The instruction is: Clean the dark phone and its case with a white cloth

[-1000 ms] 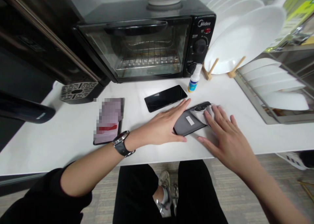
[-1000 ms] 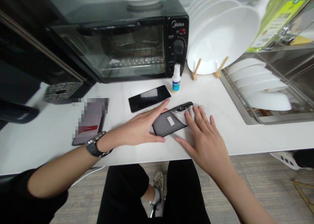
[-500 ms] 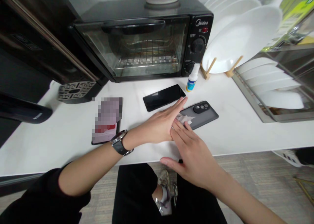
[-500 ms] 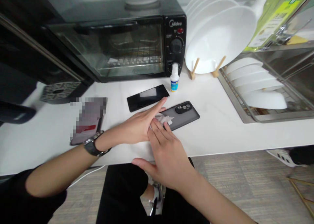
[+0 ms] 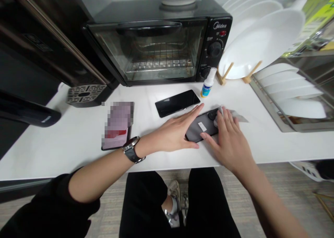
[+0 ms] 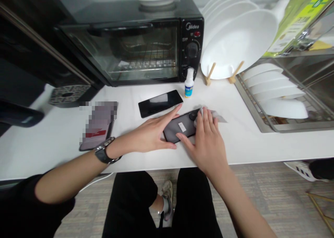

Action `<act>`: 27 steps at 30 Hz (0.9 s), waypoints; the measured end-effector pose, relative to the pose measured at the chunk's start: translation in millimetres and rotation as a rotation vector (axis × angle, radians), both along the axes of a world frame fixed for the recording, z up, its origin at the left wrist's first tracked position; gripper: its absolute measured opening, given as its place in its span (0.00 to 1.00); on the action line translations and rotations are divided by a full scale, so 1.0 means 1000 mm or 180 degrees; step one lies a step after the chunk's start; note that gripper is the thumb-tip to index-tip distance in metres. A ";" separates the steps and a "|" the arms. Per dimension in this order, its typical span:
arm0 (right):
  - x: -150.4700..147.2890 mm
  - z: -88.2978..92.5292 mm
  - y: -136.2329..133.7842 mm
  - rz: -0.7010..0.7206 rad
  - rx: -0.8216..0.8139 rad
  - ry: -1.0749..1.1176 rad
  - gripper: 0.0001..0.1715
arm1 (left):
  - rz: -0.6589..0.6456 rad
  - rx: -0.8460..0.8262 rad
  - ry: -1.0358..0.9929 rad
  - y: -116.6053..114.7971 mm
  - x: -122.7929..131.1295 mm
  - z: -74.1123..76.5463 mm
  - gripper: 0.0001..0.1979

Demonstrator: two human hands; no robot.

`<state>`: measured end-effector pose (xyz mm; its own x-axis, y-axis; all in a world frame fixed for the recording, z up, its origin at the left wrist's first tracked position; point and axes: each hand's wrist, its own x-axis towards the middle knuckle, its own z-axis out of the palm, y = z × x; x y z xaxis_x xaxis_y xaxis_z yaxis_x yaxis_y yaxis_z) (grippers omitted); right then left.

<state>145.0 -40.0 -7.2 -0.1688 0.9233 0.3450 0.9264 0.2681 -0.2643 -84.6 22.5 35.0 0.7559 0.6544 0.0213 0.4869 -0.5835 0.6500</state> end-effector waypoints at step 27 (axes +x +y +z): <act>-0.067 0.021 -0.025 0.0897 -0.0440 0.0681 0.32 | -0.0139 -0.0009 -0.0105 0.002 -0.005 -0.009 0.59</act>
<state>77.7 -64.5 13.5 -0.3604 0.8912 0.2753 0.7414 0.4528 -0.4953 -89.1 24.0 26.3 0.7827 0.6208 0.0449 0.4392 -0.6020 0.6669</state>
